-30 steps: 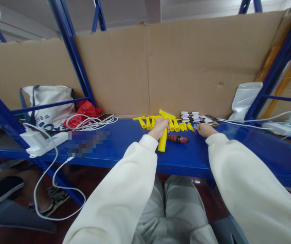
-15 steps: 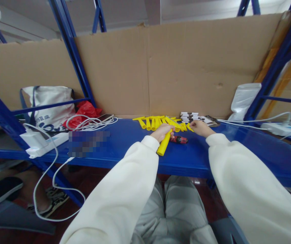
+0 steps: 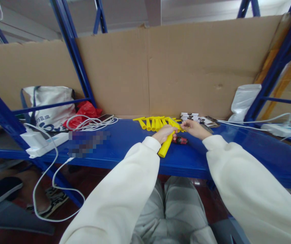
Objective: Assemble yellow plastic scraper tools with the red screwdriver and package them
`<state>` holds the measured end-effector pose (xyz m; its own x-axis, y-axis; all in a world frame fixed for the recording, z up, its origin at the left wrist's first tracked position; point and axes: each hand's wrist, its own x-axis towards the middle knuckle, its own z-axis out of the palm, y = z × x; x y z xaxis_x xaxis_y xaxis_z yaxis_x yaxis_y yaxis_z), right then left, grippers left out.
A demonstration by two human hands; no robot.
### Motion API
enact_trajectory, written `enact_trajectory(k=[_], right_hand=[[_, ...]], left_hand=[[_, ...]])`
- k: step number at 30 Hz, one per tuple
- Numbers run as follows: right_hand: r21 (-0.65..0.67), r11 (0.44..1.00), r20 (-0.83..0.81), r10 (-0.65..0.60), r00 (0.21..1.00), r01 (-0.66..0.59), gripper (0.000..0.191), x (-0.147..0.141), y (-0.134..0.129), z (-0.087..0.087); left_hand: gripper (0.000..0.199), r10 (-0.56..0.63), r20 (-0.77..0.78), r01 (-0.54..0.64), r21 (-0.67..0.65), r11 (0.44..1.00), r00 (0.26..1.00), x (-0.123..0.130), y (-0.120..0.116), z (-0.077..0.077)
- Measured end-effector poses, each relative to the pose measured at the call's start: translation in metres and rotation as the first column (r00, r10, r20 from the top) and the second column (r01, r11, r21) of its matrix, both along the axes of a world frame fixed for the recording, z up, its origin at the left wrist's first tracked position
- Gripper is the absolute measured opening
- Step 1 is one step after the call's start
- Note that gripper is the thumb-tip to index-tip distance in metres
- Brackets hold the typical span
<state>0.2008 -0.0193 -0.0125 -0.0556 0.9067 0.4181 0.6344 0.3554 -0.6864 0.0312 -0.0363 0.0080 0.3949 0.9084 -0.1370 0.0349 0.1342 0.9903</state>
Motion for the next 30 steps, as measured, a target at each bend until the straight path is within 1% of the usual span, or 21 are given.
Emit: enact_trajectory(k=[3, 7, 11, 16, 22, 27, 30], right_hand=[[0.012, 1.000, -0.022, 0.010, 1.000, -0.010, 0.013, -0.001, -0.001, 0.000], [-0.003, 0.999, -0.062, 0.037, 0.997, -0.038, 0.018, -0.004, -0.005, 0.001], [-0.014, 0.998, -0.079, 0.065, 0.995, -0.066, 0.019, -0.005, -0.006, 0.002], [-0.010, 0.998, -0.121, 0.068, 0.990, -0.070, 0.021, -0.001, 0.001, -0.002], [0.071, 0.991, -0.200, 0.124, 0.972, -0.112, 0.026, 0.003, 0.009, -0.008], [0.122, 0.984, -0.181, 0.151, 0.972, -0.130, 0.028, 0.005, 0.011, -0.010], [0.148, 0.978, -0.151, 0.168, 0.974, -0.145, 0.028, 0.006, 0.012, -0.011]], left_hand=[[0.035, -0.018, -0.043, 0.017, -0.019, 1.000, 0.999, -0.001, -0.002, 0.002], [0.034, -0.032, -0.044, 0.031, -0.029, 0.999, 0.998, -0.001, -0.002, 0.002], [0.033, -0.006, -0.041, 0.006, 0.001, 1.000, 0.999, -0.001, -0.003, 0.002], [0.035, -0.003, -0.087, 0.007, 0.038, 0.999, 0.996, -0.001, -0.005, 0.003], [0.035, -0.002, -0.077, 0.006, 0.056, 0.998, 0.997, 0.000, -0.004, 0.002], [0.033, -0.013, -0.065, 0.015, 0.038, 0.999, 0.998, -0.001, -0.002, 0.001], [0.030, -0.008, -0.030, 0.009, 0.019, 1.000, 1.000, -0.001, -0.001, 0.000]])
